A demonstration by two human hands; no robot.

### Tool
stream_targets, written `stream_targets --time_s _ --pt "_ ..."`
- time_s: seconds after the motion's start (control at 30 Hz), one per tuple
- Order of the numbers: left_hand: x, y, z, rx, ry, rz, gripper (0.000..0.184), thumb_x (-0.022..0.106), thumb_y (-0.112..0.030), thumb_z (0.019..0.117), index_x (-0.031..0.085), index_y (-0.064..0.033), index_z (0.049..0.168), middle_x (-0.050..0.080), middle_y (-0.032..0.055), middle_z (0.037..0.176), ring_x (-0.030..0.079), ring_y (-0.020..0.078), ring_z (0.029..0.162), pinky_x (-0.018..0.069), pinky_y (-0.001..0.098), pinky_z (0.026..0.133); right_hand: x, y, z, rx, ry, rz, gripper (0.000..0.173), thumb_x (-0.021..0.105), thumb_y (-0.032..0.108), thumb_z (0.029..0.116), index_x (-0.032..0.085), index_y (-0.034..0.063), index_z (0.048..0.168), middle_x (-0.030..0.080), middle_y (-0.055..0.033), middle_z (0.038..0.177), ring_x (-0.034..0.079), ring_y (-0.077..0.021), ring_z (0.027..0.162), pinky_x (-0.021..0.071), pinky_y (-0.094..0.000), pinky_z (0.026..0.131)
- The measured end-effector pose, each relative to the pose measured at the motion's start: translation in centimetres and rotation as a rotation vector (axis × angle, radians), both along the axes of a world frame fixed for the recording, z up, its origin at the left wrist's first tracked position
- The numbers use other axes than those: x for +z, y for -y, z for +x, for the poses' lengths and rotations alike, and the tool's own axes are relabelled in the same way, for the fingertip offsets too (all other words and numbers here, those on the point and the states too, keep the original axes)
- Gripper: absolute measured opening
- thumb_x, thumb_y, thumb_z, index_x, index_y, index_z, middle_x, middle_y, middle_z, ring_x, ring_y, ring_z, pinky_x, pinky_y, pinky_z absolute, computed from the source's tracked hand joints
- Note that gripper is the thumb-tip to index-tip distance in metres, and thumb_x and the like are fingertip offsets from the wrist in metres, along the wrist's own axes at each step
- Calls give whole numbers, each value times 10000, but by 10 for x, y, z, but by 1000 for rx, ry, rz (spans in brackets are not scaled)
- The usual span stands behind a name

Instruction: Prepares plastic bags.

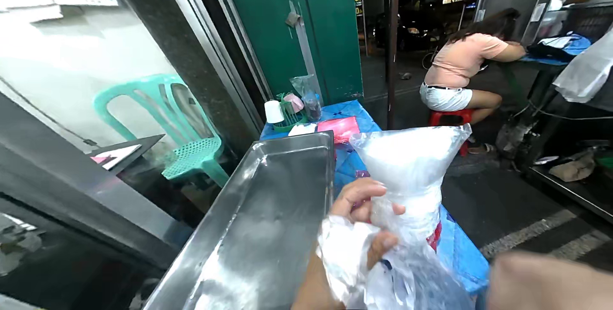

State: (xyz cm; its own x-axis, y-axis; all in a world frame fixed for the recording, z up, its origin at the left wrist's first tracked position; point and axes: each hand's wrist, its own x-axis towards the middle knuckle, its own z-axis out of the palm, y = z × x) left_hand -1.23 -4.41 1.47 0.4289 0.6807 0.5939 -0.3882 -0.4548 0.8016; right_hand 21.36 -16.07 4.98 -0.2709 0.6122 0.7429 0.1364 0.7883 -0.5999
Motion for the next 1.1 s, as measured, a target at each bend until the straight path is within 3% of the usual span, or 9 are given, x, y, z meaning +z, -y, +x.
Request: stream_targets --time_s 0.1,0.2,0.3,0.4,0.53,0.7,0.87,0.97,1.1 --pt "5 13 9 -144 55 6 681 762 -32 868 478 -211 1461 469 44 1538 617 179 1255 571 326 993 -1 -33 -10 -332 189 56 384 564 394 1038 624 163 1340 621 -62 1270 581 -115 1170 511 -298 971" --pt "8 22 13 -173 92 34 839 725 62 854 398 -286 1544 275 22 1658 497 199 1394 529 348 1061 -15 -47 -22 -290 195 -20 574 670 418 974 536 118 1444 589 -107 1350 596 -128 1183 546 -294 941" --pt "10 26 12 -75 94 5 898 723 85 841 302 -183 1587 318 46 1639 558 198 1339 549 363 1045 -21 -44 -26 -216 -6 -103 388 719 220 960 625 48 1295 723 -52 1008 687 -78 880 592 -257 772" --pt "12 26 7 43 -15 -23 896 756 -47 867 200 19 1567 503 80 1513 675 133 1150 598 311 949 -19 -41 -17 -277 -60 -64 136 695 185 976 751 70 1022 697 1 898 643 -24 851 549 -186 764" --pt "19 29 2 -67 -159 -35 587 761 -148 890 517 66 1380 743 -14 991 694 27 854 592 219 780 -8 -42 -6 -27 -115 -52 159 610 226 1031 686 87 1042 704 35 945 656 10 894 557 -186 820" --pt "34 -1 -14 -421 -223 189 243 689 -270 970 720 -29 948 718 46 942 663 94 959 537 276 890 10 -53 30 114 185 -83 285 638 370 1007 695 91 1013 550 64 677 484 58 614 400 -111 574" --pt "47 -39 -17 -549 -66 288 352 598 -448 999 655 -125 873 665 -17 900 632 132 1020 489 332 979 32 -72 55 473 120 -77 284 608 346 1019 647 137 831 652 63 771 653 -49 818 525 -331 952" --pt "58 -43 -20 -147 -92 93 367 479 -543 1017 728 -286 938 730 -153 955 666 -46 960 543 183 900 48 -89 56 282 -162 -277 180 667 350 975 775 206 979 729 80 816 674 25 732 574 -154 681" --pt "74 -55 5 130 -125 -357 317 396 -291 1098 686 -163 1084 728 -59 916 687 -5 828 588 183 737 63 -133 54 -71 -175 -653 114 607 135 994 710 85 1000 656 -26 713 570 -31 536 474 -171 464"
